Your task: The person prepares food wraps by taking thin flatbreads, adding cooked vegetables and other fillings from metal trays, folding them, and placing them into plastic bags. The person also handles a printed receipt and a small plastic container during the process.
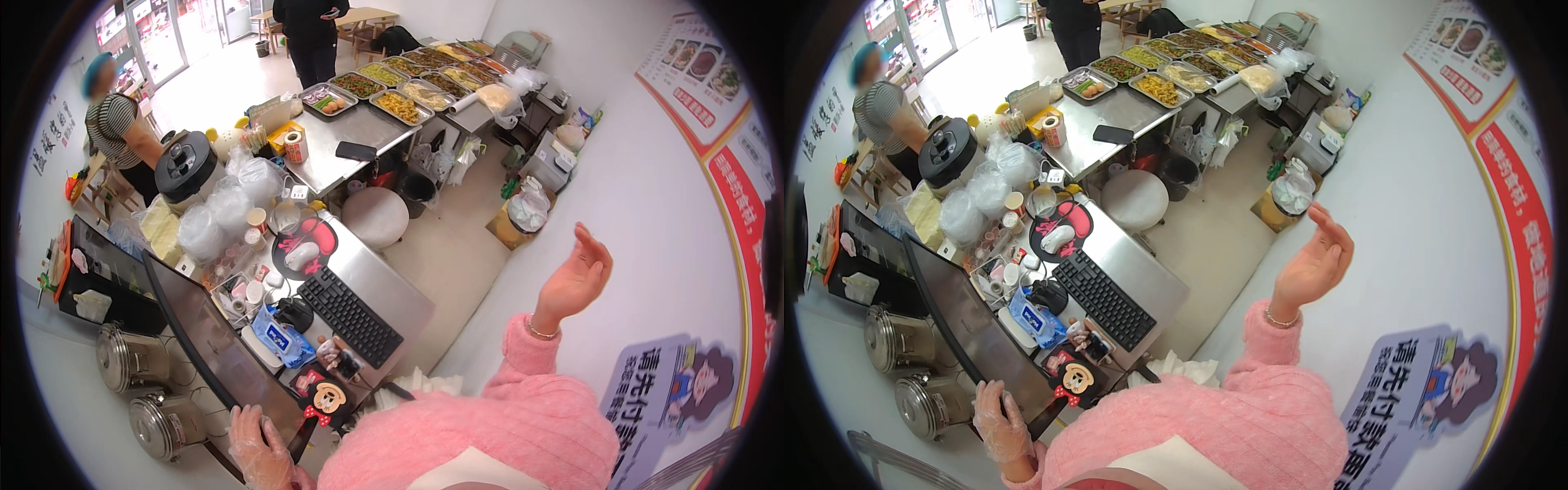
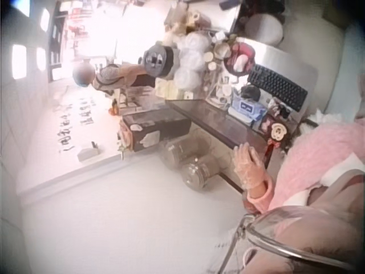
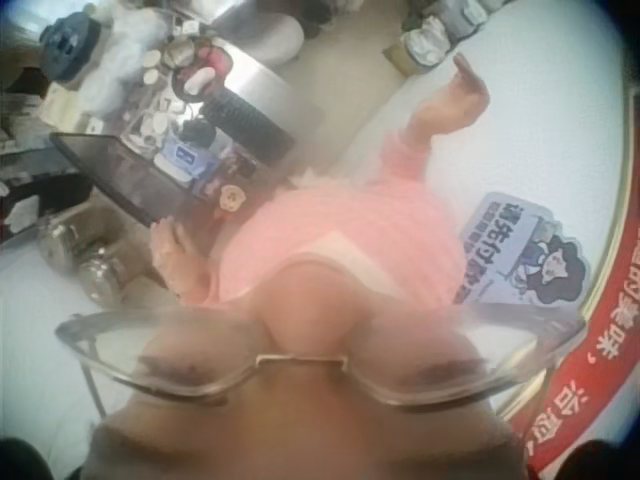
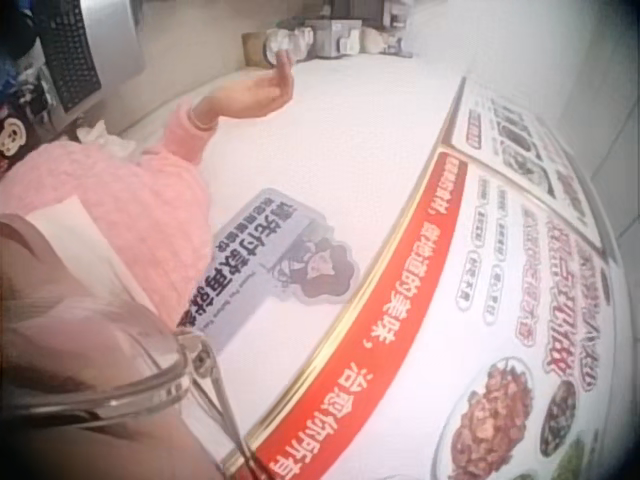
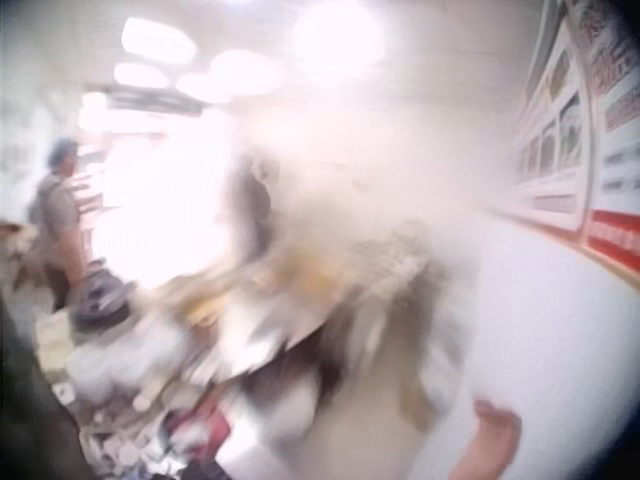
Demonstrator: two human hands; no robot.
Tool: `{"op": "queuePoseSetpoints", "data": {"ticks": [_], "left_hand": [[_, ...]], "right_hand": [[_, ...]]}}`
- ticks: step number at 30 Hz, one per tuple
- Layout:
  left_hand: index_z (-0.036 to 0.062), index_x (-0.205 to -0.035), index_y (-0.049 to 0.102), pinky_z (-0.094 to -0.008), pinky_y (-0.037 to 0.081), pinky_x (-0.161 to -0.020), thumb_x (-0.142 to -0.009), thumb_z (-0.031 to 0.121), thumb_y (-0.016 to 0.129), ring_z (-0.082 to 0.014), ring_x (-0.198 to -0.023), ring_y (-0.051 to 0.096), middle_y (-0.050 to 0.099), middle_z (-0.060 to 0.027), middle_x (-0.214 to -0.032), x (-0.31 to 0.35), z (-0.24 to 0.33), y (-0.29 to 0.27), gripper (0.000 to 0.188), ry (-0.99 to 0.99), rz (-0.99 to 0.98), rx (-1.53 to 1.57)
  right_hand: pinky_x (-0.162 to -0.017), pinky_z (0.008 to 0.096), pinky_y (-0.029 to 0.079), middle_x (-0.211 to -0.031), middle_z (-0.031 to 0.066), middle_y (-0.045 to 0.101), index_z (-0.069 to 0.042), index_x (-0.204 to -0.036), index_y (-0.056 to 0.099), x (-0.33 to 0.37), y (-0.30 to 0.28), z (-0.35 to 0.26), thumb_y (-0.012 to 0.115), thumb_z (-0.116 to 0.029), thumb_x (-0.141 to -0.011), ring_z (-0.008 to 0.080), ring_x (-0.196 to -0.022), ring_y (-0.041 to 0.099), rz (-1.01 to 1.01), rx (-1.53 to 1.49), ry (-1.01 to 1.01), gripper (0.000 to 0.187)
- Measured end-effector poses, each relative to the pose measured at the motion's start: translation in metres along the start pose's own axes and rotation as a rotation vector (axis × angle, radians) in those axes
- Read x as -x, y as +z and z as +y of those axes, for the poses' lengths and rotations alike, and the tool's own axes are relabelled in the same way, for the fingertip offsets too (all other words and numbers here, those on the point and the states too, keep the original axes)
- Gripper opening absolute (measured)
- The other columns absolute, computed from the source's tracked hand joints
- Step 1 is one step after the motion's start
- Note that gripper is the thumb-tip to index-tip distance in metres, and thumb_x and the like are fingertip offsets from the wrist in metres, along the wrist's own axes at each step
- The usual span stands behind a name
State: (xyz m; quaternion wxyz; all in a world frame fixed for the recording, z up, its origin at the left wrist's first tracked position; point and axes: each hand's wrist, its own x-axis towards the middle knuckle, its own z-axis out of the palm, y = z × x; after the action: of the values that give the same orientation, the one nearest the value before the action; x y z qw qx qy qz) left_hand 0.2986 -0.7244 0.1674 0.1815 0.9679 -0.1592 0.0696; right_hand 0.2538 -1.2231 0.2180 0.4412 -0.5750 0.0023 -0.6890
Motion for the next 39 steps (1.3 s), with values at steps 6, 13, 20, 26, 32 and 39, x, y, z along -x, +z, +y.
{"op": "queuePoseSetpoints", "data": {"ticks": [6,13,20,26,32,39], "left_hand": [[0.0005,-0.117,0.066,-0.0492,0.049,-0.1,-0.1,0.012,0.058,-0.0414,-0.121,0.063,0.069,-0.0222,-0.12,-0.008,0.055,0.036,0.022,-0.114,0.237,-0.369],[-0.0006,-0.101,0.072,-0.0437,0.057,-0.078,-0.101,0.015,0.059,-0.0356,-0.088,0.071,0.074,-0.0174,-0.096,-0.043,0.224,0.126,0.02,-0.56,0.66,-0.267],[0.0054,-0.11,0.072,-0.0389,0.055,-0.066,-0.099,0.017,0.063,-0.0287,-0.073,0.07,0.071,-0.0169,-0.083,-0.242,0.404,0.333,0.018,-0.716,0.307,0.271],[0.0077,-0.101,0.071,-0.0429,0.051,-0.06,-0.096,0.02,0.067,-0.0329,-0.064,0.067,0.067,-0.0162,-0.071,-0.414,0.535,0.444,0.014,-0.429,0.22,0.362],[0.0079,-0.099,0.068,-0.0499,0.052,-0.066,-0.099,0.024,0.062,-0.0393,-0.073,0.068,0.069,-0.0186,-0.077,-0.544,0.596,0.549,0.017,-0.506,0.142,0.289],[0.0117,-0.107,0.066,-0.0526,0.054,-0.077,-0.103,0.04,0.051,-0.0419,-0.088,0.069,0.072,-0.0212,-0.092,-0.806,0.806,0.656,0.032,-0.097,-0.348,0.298]], "right_hand": [[-0.108,0.0464,0.043,-0.104,0.0149,0.074,0.002,-0.115,0.065,-0.005,0.038,0.115,0.049,-0.026,-0.109,0.0319,-0.111,0.067,-0.22,-0.28,0.629,0.033],[-0.093,0.0315,0.051,-0.107,0.0114,0.074,0.001,-0.109,0.068,-0.072,0.026,0.274,0.058,-0.01,-0.103,0.0163,-0.1,0.068,-0.665,-0.271,0.923,0.016],[-0.088,0.0292,0.052,-0.106,0.0052,0.072,-0.002,-0.111,0.07,-0.138,-0.081,0.38,0.064,-0.019,-0.099,0.0127,-0.091,0.067,-1.556,-0.226,1.145,0.022],[-0.087,0.0404,0.053,-0.11,0.0132,0.072,-0.001,-0.115,0.069,-0.231,-0.099,0.545,0.065,-0.023,-0.097,0.0267,-0.092,0.07,-1.678,-0.106,0.722,0.029],[-0.093,0.0436,0.052,-0.115,0.0185,0.07,0.002,-0.125,0.064,-0.346,-0.168,0.717,0.066,-0.023,-0.095,0.0348,-0.105,0.067,-1.681,0.083,0.528,0.039],[-0.09,0.0339,0.052,-0.112,0.0125,0.072,0.002,-0.129,0.061,-0.534,-0.366,0.841,0.064,-0.021,-0.1,0.022,-0.105,0.069,-0.893,1.109,1.026,0.037]]}}
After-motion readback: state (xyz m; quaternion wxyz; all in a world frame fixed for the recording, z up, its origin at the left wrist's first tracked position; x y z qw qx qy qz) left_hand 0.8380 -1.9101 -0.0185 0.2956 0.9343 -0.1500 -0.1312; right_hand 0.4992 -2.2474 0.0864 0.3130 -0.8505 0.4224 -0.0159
